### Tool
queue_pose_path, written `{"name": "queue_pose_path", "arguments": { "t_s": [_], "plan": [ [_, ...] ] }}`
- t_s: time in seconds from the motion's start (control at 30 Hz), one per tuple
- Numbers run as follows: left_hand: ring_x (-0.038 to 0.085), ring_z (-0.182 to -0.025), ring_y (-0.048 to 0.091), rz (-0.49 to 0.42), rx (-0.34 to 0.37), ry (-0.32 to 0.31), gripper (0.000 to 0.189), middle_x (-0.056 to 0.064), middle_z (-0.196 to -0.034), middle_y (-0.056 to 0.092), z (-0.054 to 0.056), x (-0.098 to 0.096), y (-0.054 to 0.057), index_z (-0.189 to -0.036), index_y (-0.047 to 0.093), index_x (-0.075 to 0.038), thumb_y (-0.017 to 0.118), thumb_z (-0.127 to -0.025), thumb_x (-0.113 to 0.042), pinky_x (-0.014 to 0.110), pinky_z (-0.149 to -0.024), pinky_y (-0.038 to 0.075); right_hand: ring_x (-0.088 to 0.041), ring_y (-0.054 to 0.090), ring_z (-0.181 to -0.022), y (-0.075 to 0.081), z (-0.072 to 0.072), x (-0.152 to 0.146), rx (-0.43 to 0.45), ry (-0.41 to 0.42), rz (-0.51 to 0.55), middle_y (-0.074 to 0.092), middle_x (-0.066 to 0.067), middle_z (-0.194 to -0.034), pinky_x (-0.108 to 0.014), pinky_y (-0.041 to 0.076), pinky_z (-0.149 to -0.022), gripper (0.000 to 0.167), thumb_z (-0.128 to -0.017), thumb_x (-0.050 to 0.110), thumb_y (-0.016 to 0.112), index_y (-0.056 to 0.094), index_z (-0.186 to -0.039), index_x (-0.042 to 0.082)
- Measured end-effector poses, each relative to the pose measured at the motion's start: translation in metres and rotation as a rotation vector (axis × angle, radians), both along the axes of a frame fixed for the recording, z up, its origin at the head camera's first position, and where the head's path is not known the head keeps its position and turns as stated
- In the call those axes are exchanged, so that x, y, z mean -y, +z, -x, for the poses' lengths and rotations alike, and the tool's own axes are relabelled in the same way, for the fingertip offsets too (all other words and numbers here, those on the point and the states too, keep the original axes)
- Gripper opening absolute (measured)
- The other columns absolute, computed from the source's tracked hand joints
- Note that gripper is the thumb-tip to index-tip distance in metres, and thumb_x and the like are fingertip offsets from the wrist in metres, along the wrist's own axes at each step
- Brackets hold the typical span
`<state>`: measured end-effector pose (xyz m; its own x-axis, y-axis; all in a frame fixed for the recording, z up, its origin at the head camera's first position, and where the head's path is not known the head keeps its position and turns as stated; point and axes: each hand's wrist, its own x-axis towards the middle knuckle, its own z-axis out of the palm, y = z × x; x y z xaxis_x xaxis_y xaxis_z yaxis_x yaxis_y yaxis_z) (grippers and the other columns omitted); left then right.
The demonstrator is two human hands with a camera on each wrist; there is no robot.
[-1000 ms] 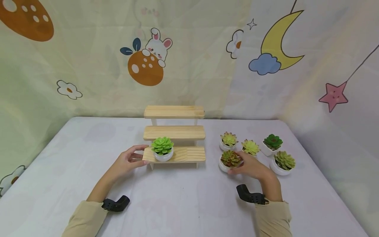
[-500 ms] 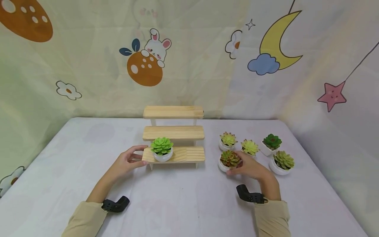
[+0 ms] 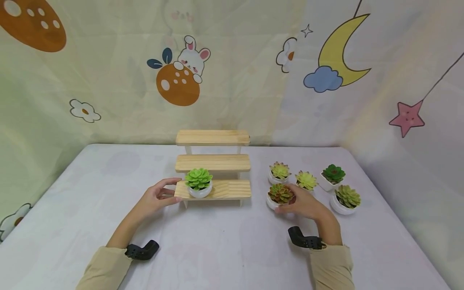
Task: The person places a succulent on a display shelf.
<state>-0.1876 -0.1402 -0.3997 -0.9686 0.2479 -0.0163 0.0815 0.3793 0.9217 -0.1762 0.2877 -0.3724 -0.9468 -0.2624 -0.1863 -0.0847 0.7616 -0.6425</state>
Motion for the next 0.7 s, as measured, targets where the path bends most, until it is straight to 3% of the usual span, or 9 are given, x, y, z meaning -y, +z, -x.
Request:
{"name": "queue_pose_path", "arguments": {
  "t_s": [0.33,0.7],
  "plan": [
    [0.026,-0.106,0.057,0.005,0.009,-0.001,0.056,0.011,-0.134,0.048,-0.001,0.0,0.001,-0.133,0.049,-0.019,0.071,-0.081,-0.025,0.04,-0.084,0.046,-0.024,0.054,-0.095,0.013,-0.003,0.005,0.039,-0.013,0.002,0.05,-0.024,-0.123,-0.035,0.045,-0.072,0.093,-0.077,0.039,0.073,0.023,-0.143,-0.004],
    [0.026,-0.107,0.057,0.008,0.012,-0.001,0.057,0.011,-0.134,0.048,-0.001,0.001,0.0,-0.133,0.049,-0.02,0.072,-0.081,-0.025,0.04,-0.084,0.046,-0.023,0.057,-0.092,0.029,-0.006,0.019,-0.029,-0.025,-0.004,0.054,-0.023,-0.119,-0.032,0.047,-0.069,0.093,-0.079,0.041,0.07,0.021,-0.144,-0.005]
  ]
}}
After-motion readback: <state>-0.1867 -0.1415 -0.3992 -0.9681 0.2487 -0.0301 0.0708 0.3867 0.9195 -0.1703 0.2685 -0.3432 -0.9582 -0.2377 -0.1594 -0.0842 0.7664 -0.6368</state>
